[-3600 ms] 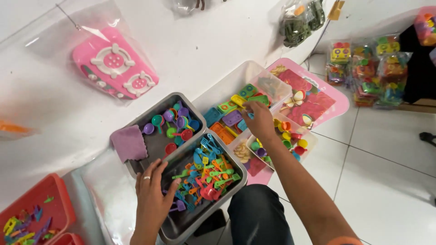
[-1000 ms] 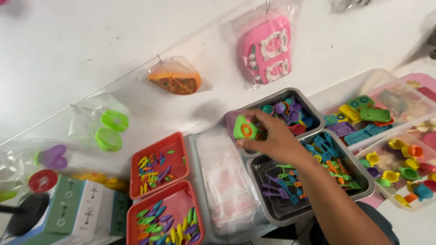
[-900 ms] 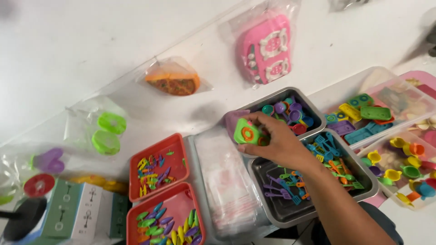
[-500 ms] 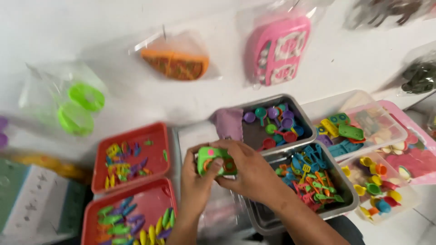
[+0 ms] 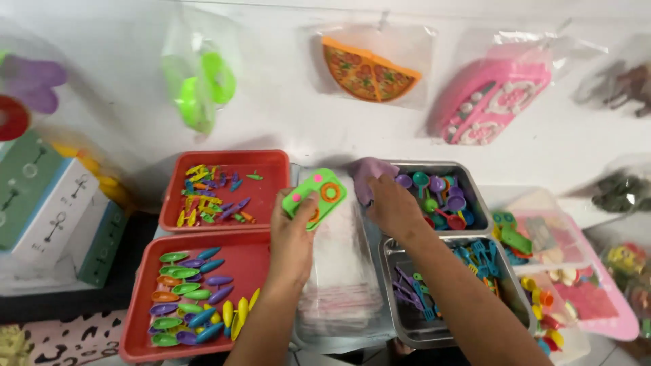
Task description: The person packs small plastic toy kitchen utensils into a clear plastic bag. They place a green toy stove, blue chairs, purple spoons, and yellow cups into the bag, then seal it. Later, they wipe a green toy stove with a purple cloth.
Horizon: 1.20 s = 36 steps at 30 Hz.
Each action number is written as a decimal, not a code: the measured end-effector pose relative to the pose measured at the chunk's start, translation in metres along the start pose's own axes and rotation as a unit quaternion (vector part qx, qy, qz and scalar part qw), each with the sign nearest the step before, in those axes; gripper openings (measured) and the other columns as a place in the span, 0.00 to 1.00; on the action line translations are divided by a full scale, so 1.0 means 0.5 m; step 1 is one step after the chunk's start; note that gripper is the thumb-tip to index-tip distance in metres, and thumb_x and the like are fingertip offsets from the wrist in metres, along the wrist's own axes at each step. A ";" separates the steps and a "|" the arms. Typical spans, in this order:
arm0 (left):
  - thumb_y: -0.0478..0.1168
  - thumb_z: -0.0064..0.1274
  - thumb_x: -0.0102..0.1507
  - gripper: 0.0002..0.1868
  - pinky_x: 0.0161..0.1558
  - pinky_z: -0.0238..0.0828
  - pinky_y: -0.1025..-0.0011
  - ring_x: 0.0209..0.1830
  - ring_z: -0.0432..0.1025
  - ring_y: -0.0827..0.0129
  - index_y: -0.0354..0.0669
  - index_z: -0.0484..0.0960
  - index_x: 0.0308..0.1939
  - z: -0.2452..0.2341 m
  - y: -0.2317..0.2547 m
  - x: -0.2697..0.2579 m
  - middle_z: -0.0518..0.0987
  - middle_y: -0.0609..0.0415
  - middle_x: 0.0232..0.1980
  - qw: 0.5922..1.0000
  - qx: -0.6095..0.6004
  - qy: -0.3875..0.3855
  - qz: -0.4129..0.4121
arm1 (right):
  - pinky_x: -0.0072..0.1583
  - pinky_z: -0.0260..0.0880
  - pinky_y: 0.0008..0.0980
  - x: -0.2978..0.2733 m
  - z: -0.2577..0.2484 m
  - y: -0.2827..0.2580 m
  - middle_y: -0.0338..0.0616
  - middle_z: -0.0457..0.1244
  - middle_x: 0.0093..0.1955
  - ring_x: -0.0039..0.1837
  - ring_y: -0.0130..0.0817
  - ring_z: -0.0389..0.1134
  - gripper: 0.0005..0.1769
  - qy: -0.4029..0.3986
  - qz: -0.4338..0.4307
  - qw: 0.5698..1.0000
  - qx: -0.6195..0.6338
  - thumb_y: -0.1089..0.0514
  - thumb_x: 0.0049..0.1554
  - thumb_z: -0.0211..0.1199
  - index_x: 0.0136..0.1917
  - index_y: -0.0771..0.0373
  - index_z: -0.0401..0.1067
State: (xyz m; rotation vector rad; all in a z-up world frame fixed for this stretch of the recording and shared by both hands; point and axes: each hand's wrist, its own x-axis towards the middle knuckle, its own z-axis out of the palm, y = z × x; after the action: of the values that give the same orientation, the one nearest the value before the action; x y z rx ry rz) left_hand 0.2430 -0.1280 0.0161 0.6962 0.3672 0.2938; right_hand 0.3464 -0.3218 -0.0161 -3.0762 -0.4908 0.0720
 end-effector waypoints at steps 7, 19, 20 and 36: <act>0.35 0.63 0.61 0.14 0.46 0.83 0.61 0.40 0.80 0.62 0.40 0.76 0.47 -0.026 0.027 0.012 0.82 0.46 0.40 0.999 -0.025 0.003 -0.036 | 0.57 0.77 0.46 0.034 -0.027 -0.030 0.37 0.66 0.54 0.57 0.45 0.73 0.15 -0.009 0.069 0.997 -0.031 0.44 0.60 0.52 0.53 0.44 0.77; 0.41 0.59 0.65 0.18 0.57 0.77 0.61 0.52 0.77 0.65 0.45 0.81 0.59 -0.036 -0.004 0.016 0.83 0.48 0.48 0.993 0.109 -0.036 -0.014 | 0.74 0.55 0.58 -0.071 -0.137 -0.005 0.59 0.63 0.65 0.73 0.52 0.60 0.28 0.108 0.225 0.805 0.539 0.46 0.68 0.57 0.69 0.71 0.65; 0.41 0.59 0.65 0.18 0.57 0.77 0.61 0.52 0.77 0.65 0.45 0.81 0.59 -0.035 -0.003 0.013 0.83 0.48 0.48 0.993 0.110 -0.034 -0.015 | 0.74 0.55 0.58 -0.079 -0.163 -0.003 0.59 0.63 0.65 0.73 0.52 0.60 0.28 0.107 0.226 0.804 0.539 0.46 0.68 0.57 0.69 0.71 0.65; 0.61 0.52 0.68 0.27 0.54 0.72 0.41 0.54 0.77 0.51 0.62 0.75 0.69 -0.068 -0.149 0.004 0.79 0.43 0.59 0.894 -0.098 -0.245 -0.362 | 0.37 0.59 0.34 -0.093 -0.394 -0.154 0.49 0.67 0.26 0.30 0.33 0.59 0.11 0.023 -0.077 0.960 0.270 0.56 0.56 0.71 0.35 0.63 0.82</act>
State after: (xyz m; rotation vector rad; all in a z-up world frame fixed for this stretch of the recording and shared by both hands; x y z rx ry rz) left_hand 0.2409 -0.1624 -0.0584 0.3738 0.0901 -0.5463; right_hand 0.2880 -0.2664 0.1850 -2.4946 -0.5913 0.1103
